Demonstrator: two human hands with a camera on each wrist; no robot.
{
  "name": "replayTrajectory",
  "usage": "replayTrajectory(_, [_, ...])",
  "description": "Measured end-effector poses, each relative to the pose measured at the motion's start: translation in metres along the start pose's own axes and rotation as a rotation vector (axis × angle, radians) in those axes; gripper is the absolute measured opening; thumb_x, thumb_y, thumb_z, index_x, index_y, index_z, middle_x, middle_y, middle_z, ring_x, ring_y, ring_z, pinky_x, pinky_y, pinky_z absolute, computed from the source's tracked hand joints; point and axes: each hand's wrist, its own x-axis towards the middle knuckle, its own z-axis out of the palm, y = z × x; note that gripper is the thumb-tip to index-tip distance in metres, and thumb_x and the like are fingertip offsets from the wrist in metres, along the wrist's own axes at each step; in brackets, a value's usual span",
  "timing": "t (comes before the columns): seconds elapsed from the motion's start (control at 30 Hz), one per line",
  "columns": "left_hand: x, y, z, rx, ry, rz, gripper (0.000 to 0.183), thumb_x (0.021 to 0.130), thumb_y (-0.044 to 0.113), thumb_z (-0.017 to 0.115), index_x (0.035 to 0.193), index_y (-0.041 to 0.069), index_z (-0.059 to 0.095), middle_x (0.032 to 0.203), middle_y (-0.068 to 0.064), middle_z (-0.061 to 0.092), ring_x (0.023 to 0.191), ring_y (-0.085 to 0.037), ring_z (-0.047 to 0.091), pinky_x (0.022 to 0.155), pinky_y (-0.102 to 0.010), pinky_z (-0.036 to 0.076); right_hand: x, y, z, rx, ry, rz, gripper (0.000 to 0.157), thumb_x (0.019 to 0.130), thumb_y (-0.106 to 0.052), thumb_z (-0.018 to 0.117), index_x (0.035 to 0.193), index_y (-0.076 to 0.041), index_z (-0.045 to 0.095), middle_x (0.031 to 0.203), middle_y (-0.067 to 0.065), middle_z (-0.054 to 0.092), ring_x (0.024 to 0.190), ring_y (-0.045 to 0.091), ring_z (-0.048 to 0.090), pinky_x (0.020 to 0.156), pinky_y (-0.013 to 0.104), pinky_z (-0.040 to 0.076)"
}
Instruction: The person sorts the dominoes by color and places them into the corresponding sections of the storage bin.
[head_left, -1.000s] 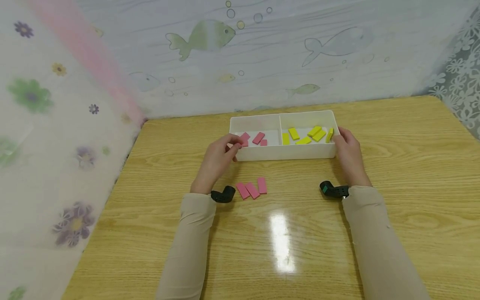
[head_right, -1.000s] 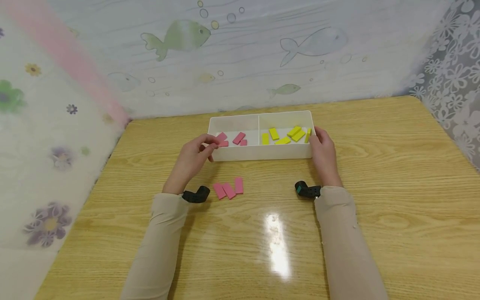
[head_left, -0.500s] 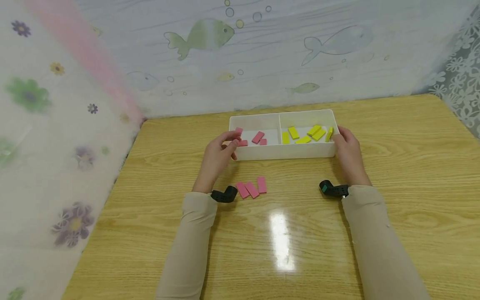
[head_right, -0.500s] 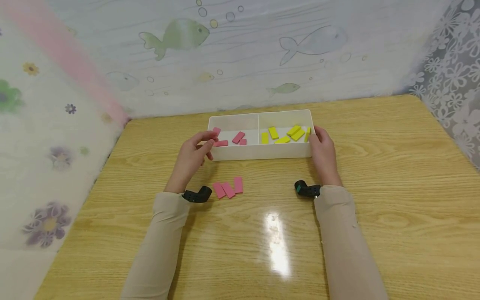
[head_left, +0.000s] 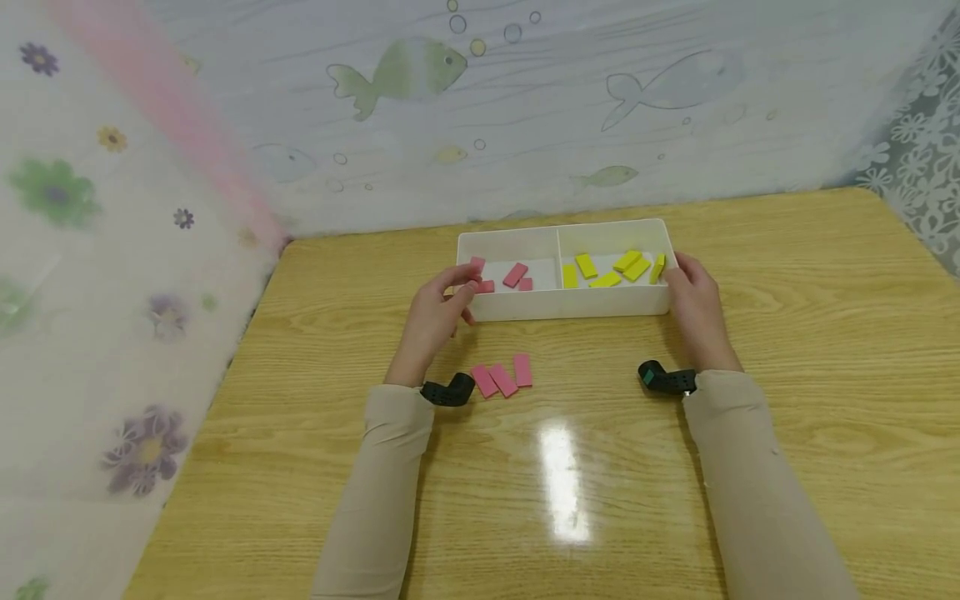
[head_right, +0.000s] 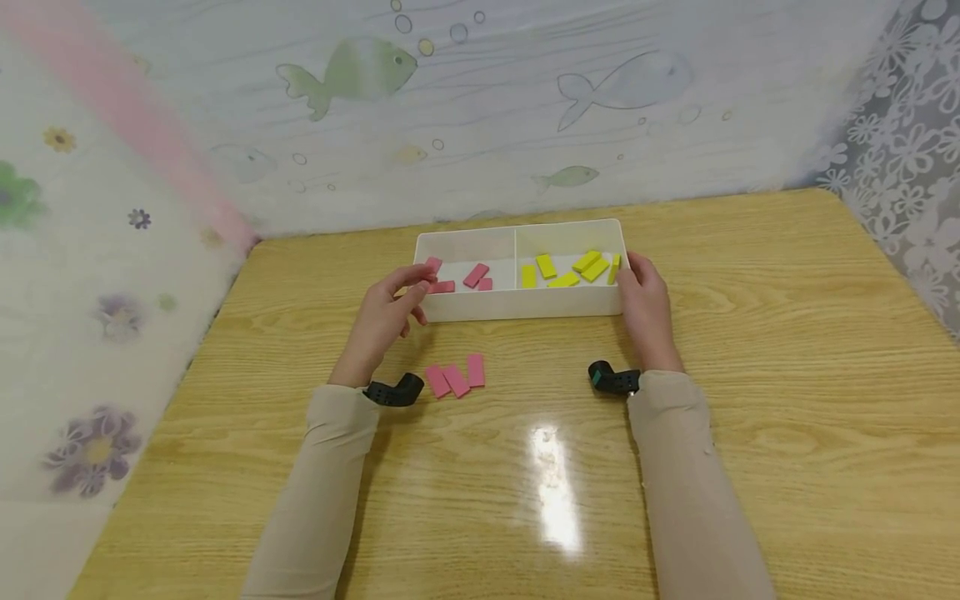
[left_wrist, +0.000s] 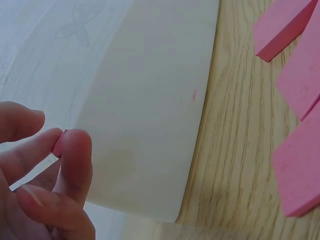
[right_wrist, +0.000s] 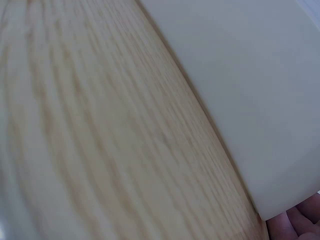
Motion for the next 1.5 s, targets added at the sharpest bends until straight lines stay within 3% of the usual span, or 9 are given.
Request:
replayTrajectory(0.3, [-0.001,0.001,-0.001,-0.012,-0.032,0.037,0.039,0.091,0.029,0.049,0.128,0.039,0.044,0.13,0.01,0.046,0.072,-0.032,0.061,0.039,-0.027,0.037,0.002,0.002,-0.001,0.019,-0.002,-0.016,0.052,0.092,-0.035,0.032,0.14,-0.015,0.028,0.142,0.002,0.029,0.124,0.015,0.028,0.101,0.04,0.024])
replayTrajectory(0.37, [-0.001,0.002,-0.002,-0.013,-0.04,0.03,0.04,0.091,0.029,0.049,0.13,0.038,0.043,0.131,0.009,0.045,0.073,-0.032,0.061,0.039,-0.026,0.037,0.001,0.002,-0.001,0.016,-0.002,-0.013,0.052,0.092,-0.035,0.032,0.14,-0.016,0.028,0.142,0.002,0.029,0.124,0.016,0.028,0.102,0.041,0.023])
replayTrajectory(0.47, [-0.01,0.018,-0.004,0.002,-0.053,0.012,0.043,0.092,0.026,0.048,0.134,0.032,0.04,0.133,0.007,0.043,0.073,-0.029,0.06,0.039,-0.022,0.035,0.001,0.002,-0.001,0.006,0.0,-0.013,0.052,0.092,-0.036,0.032,0.14,-0.016,0.028,0.142,0.002,0.029,0.124,0.016,0.028,0.101,0.041,0.024])
replayTrajectory(0.53, [-0.01,0.017,-0.004,0.007,-0.059,0.014,0.043,0.092,0.026,0.047,0.134,0.03,0.039,0.133,0.009,0.043,0.074,-0.029,0.06,0.039,-0.022,0.035,0.001,0.002,-0.001,0.002,0.001,-0.012,0.052,0.092,-0.036,0.032,0.14,-0.016,0.028,0.142,0.002,0.029,0.124,0.016,0.028,0.101,0.041,0.024])
replayTrajectory(0.6, [-0.009,0.016,-0.003,0.011,-0.058,0.016,0.043,0.092,0.025,0.047,0.135,0.028,0.039,0.132,0.01,0.043,0.074,-0.029,0.06,0.04,-0.023,0.036,0.0,0.002,-0.001,-0.001,0.001,-0.009,0.052,0.092,-0.036,0.031,0.14,-0.016,0.028,0.142,0.001,0.029,0.124,0.016,0.028,0.101,0.041,0.024])
replayTrajectory(0.7, [0.0,0.0,-0.002,0.001,-0.047,0.036,0.043,0.091,0.029,0.048,0.134,0.03,0.039,0.128,0.014,0.045,0.074,-0.031,0.061,0.039,-0.026,0.037,0.001,0.002,-0.001,-0.001,0.002,-0.005,0.052,0.092,-0.037,0.032,0.14,-0.017,0.028,0.142,0.001,0.028,0.125,0.016,0.028,0.101,0.04,0.024])
replayTrajectory(0.97, [-0.002,-0.001,-0.005,-0.038,-0.011,0.043,0.037,0.089,0.038,0.05,0.126,0.038,0.045,0.12,0.01,0.051,0.073,-0.03,0.061,0.049,-0.045,0.043,0.0,0.0,0.0,0.008,-0.005,-0.008,0.052,0.092,-0.036,0.032,0.14,-0.016,0.028,0.142,0.003,0.029,0.124,0.016,0.028,0.102,0.041,0.024])
replayTrajectory(1.23, [-0.001,0.002,-0.008,-0.094,0.005,0.072,0.028,0.089,0.037,0.052,0.115,0.028,0.052,0.101,-0.004,0.057,0.076,-0.034,0.059,0.06,-0.052,0.045,0.001,0.001,-0.001,-0.002,0.006,0.005,0.051,0.093,-0.037,0.031,0.14,-0.018,0.028,0.142,0.001,0.028,0.125,0.017,0.027,0.102,0.041,0.023])
replayTrajectory(1.5, [-0.001,0.003,-0.008,-0.116,-0.11,0.087,0.023,0.089,0.037,0.052,0.106,0.022,0.058,0.096,-0.013,0.059,0.081,-0.031,0.06,0.067,-0.053,0.046,0.001,0.002,-0.001,0.002,0.002,-0.003,0.051,0.093,-0.036,0.031,0.14,-0.017,0.028,0.142,0.001,0.029,0.125,0.016,0.028,0.102,0.041,0.023])
